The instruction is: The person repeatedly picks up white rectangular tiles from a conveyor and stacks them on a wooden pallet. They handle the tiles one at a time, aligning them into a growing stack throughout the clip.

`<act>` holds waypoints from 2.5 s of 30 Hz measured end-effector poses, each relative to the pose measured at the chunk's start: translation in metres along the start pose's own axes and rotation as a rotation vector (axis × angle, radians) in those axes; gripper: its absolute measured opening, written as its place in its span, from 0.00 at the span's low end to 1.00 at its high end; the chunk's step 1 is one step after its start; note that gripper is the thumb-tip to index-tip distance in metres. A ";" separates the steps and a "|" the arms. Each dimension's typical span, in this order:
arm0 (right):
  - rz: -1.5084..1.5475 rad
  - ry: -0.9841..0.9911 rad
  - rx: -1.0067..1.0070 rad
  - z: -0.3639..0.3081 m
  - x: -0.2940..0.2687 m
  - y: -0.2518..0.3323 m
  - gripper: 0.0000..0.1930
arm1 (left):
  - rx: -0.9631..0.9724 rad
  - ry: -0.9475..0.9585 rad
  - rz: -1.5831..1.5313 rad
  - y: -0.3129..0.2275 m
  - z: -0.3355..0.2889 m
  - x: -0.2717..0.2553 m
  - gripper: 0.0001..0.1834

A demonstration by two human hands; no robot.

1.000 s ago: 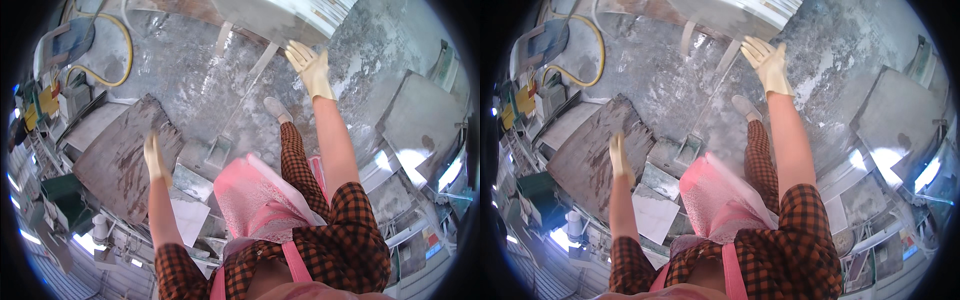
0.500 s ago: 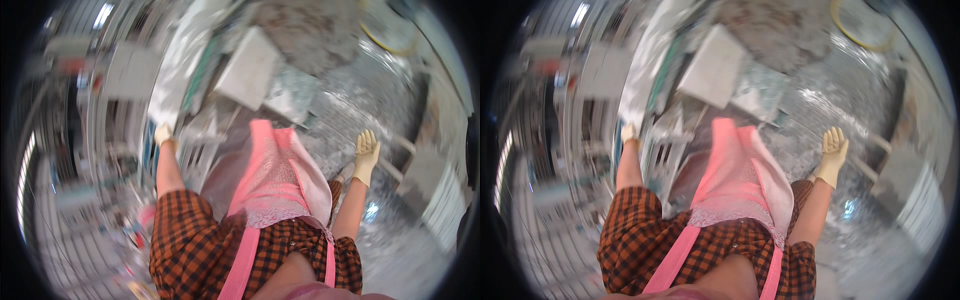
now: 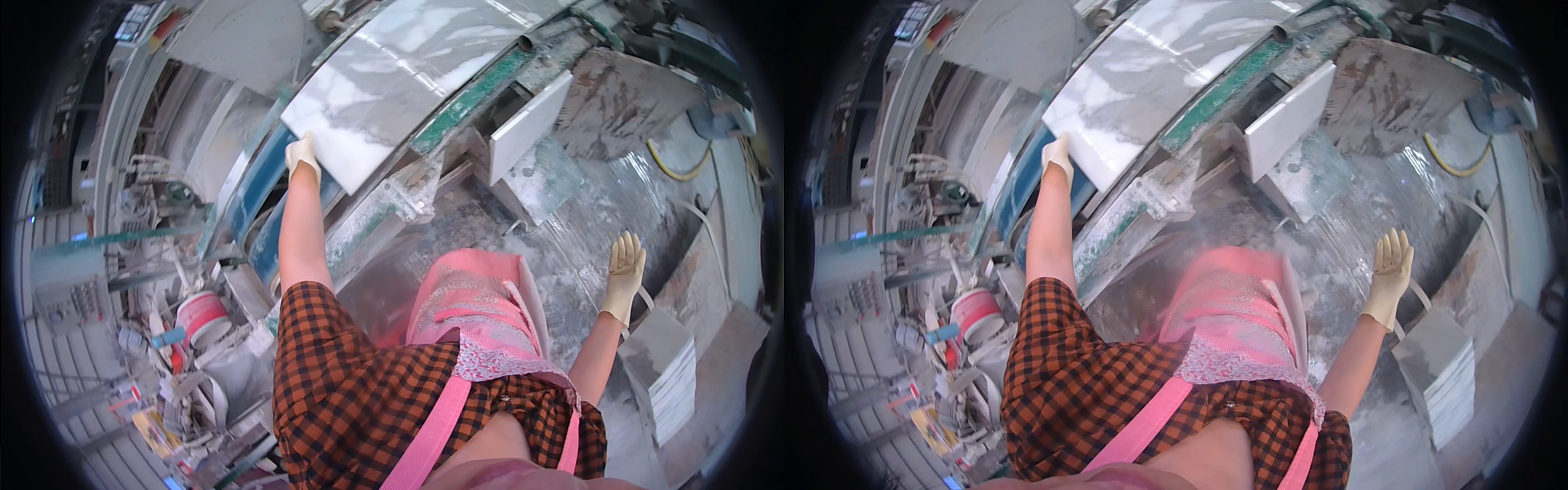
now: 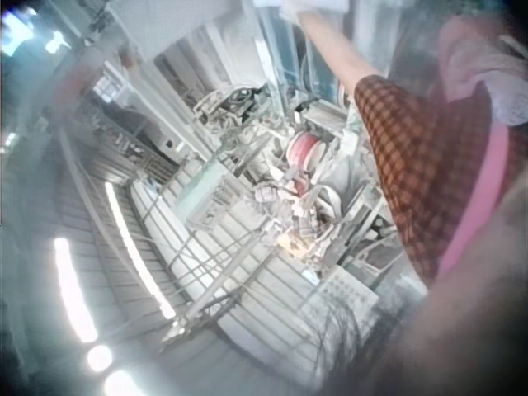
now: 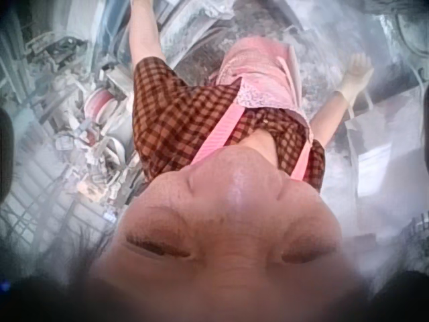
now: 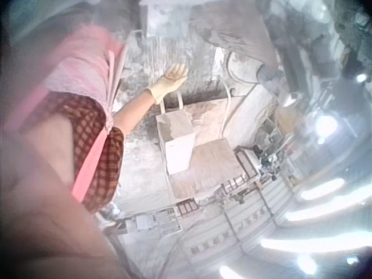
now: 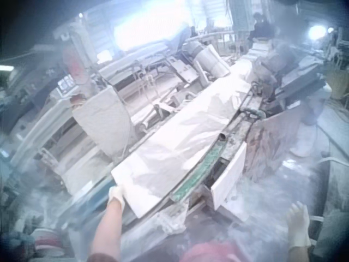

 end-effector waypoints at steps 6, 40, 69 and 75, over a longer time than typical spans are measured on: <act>0.073 -0.088 -0.014 -0.013 -0.016 0.026 0.29 | -0.281 0.147 -0.906 0.018 0.011 0.023 0.21; 0.569 0.043 0.205 0.062 -0.208 0.100 0.31 | 1.563 0.840 0.906 -0.374 -0.719 0.218 0.11; 1.112 -1.055 -0.176 0.021 -0.572 0.006 0.18 | 0.705 2.211 0.538 -0.013 -1.172 0.710 0.18; 1.175 -1.025 -0.204 0.026 -0.591 -0.003 0.18 | 0.757 2.204 0.598 -0.012 -1.190 0.717 0.18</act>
Point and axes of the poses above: each hand's wrist, its own z-axis towards the middle knuckle, its own x-axis out of the palm, y = z × x, the point moved 6 cm from there along z, towards the middle knuckle, and after that the axes turned 2 degrees about -z, right-handed, at the moved point
